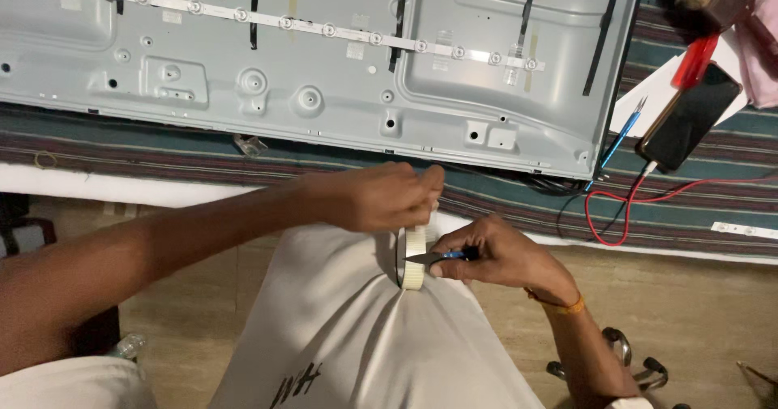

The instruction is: The person applies adhesive to the back of LED light strips and places them onto the metal back panel of a television. They then use scissors to cut pieces of clear tape and secure the strips in place.

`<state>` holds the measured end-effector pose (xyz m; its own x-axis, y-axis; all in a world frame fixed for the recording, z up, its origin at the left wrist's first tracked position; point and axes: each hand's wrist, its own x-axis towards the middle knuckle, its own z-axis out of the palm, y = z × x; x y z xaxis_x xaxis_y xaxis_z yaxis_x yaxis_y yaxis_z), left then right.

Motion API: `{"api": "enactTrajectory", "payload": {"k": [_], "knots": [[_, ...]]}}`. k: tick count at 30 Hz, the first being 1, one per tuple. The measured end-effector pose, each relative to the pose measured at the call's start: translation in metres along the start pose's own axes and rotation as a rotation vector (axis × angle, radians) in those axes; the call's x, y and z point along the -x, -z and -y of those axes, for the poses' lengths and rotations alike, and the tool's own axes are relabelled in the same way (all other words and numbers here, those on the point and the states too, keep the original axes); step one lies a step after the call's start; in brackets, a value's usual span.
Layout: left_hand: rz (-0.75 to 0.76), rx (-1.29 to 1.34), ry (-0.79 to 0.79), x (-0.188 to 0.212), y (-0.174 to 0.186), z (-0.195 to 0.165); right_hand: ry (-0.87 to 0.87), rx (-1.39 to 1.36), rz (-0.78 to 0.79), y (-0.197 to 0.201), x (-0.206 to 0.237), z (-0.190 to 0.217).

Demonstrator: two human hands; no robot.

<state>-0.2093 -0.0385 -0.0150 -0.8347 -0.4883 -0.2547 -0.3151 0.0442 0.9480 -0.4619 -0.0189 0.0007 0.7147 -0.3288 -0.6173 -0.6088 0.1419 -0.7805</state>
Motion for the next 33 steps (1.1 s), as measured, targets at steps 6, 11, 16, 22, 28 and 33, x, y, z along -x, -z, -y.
{"api": "enactTrajectory", "payload": {"k": [6,11,16,22,28,33], "knots": [[-0.136,0.472,0.155,0.006,0.022,0.04,0.178,-0.334,-0.372,-0.048,-0.009,-0.007],[-0.397,0.581,0.106,0.011,0.024,0.055,-0.004,-0.303,-0.481,-0.059,-0.023,-0.01],[-0.766,0.498,0.055,0.04,0.046,0.056,0.07,0.335,-0.509,-0.034,-0.052,-0.014],[-0.902,0.494,-0.004,0.05,0.043,0.049,0.302,0.563,-0.582,-0.04,-0.094,-0.009],[-0.925,0.471,-0.025,0.048,0.045,0.059,0.424,0.595,-0.888,-0.042,-0.083,-0.007],[-0.856,0.388,0.01,0.02,0.051,0.062,0.341,0.258,-1.089,-0.011,-0.068,0.007]]}}
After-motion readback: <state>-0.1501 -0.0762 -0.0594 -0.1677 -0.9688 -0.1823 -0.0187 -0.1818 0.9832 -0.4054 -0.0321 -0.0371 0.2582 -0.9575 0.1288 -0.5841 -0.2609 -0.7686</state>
